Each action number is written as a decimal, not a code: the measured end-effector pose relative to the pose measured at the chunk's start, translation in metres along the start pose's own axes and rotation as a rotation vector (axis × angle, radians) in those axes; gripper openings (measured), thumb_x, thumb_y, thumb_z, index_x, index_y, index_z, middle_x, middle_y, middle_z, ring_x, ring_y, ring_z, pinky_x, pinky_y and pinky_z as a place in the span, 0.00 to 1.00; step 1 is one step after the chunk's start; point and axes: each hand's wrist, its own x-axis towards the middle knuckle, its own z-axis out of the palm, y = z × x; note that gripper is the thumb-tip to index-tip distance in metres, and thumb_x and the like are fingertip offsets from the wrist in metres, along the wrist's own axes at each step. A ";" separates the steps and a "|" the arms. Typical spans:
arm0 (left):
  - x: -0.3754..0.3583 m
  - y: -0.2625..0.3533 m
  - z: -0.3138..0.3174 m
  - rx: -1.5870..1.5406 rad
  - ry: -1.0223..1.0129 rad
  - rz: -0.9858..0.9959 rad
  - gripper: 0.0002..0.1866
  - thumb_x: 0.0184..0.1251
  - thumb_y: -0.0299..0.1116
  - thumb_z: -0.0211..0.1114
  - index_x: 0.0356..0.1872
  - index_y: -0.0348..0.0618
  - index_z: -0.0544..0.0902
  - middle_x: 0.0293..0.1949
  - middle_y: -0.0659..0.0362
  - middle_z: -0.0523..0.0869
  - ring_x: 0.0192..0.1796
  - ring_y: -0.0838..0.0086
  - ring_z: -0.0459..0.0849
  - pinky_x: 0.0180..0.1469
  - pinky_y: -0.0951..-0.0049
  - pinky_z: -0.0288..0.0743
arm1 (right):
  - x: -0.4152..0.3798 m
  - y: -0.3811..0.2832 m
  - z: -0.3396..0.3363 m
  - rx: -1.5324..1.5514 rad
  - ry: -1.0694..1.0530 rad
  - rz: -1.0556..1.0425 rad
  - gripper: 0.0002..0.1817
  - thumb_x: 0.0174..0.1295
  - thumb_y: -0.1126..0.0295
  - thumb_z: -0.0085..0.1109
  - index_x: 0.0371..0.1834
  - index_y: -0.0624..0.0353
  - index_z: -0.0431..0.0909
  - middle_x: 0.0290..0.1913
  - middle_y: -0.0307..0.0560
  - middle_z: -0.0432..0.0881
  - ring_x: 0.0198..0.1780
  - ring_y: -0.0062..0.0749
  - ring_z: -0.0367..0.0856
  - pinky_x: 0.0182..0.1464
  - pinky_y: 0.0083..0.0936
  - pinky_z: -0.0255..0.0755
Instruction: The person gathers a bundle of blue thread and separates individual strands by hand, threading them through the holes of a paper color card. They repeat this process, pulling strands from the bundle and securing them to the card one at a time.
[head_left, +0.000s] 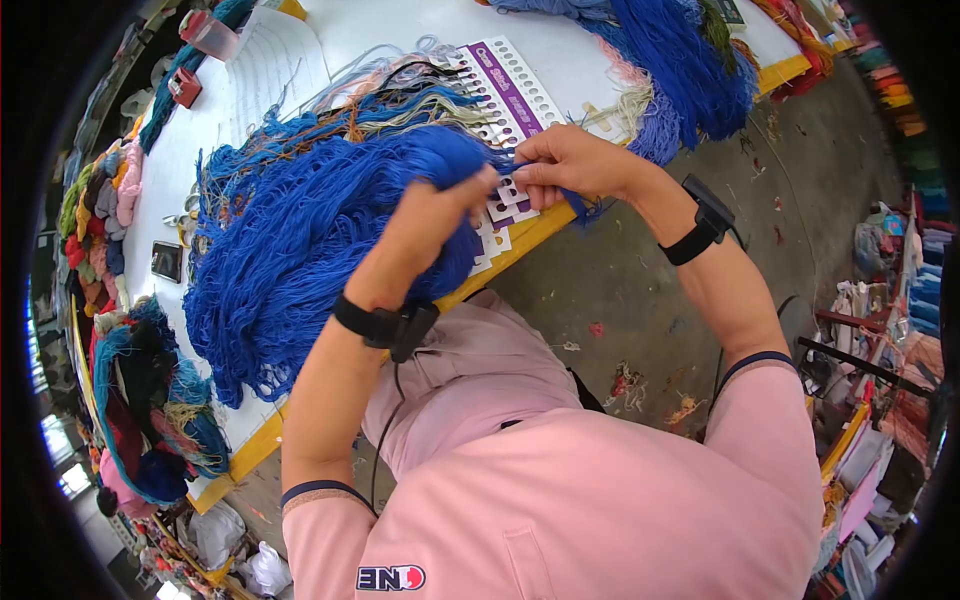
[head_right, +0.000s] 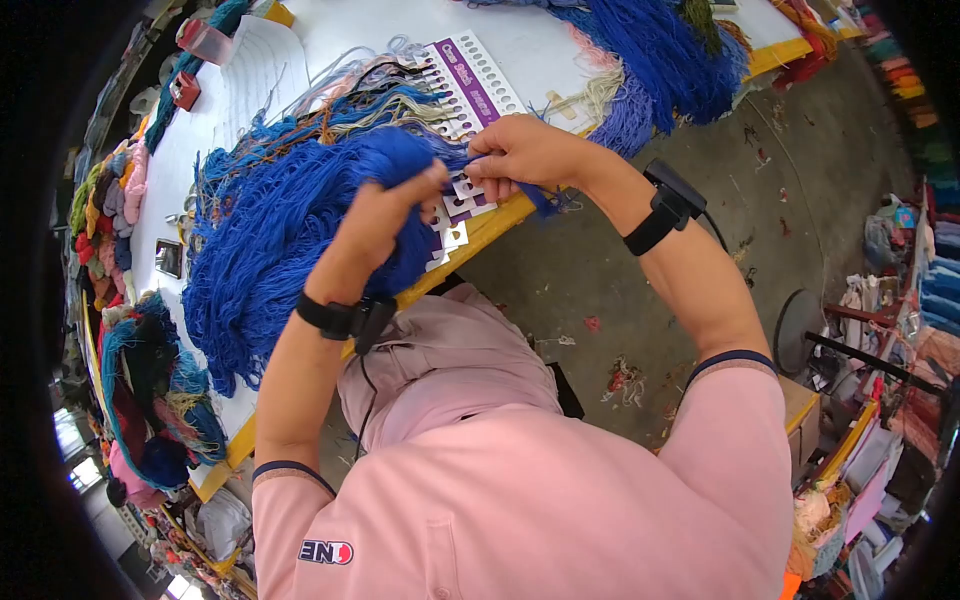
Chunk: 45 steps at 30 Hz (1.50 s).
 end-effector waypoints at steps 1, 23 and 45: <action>-0.001 0.010 -0.009 -0.089 0.043 -0.028 0.03 0.66 0.27 0.66 0.38 0.42 0.82 0.27 0.65 0.79 0.26 0.82 0.73 0.29 0.80 0.67 | 0.000 -0.001 0.002 -0.054 0.002 0.005 0.11 0.69 0.67 0.57 0.33 0.63 0.81 0.26 0.40 0.84 0.28 0.19 0.80 0.31 0.18 0.72; -0.079 0.022 -0.065 -0.772 0.058 -0.062 0.21 0.76 0.38 0.54 0.62 0.33 0.74 0.62 0.50 0.78 0.63 0.61 0.78 0.62 0.59 0.74 | 0.018 -0.029 0.074 -0.579 0.426 -0.219 0.08 0.62 0.67 0.62 0.33 0.61 0.81 0.24 0.43 0.83 0.29 0.24 0.83 0.31 0.25 0.73; -0.087 0.012 -0.049 -0.630 0.241 -0.057 0.24 0.63 0.20 0.63 0.62 0.36 0.75 0.39 0.53 0.84 0.36 0.67 0.84 0.41 0.70 0.81 | 0.021 -0.034 0.150 0.691 0.279 -0.100 0.06 0.74 0.69 0.50 0.40 0.58 0.74 0.33 0.40 0.82 0.30 0.15 0.75 0.31 0.13 0.70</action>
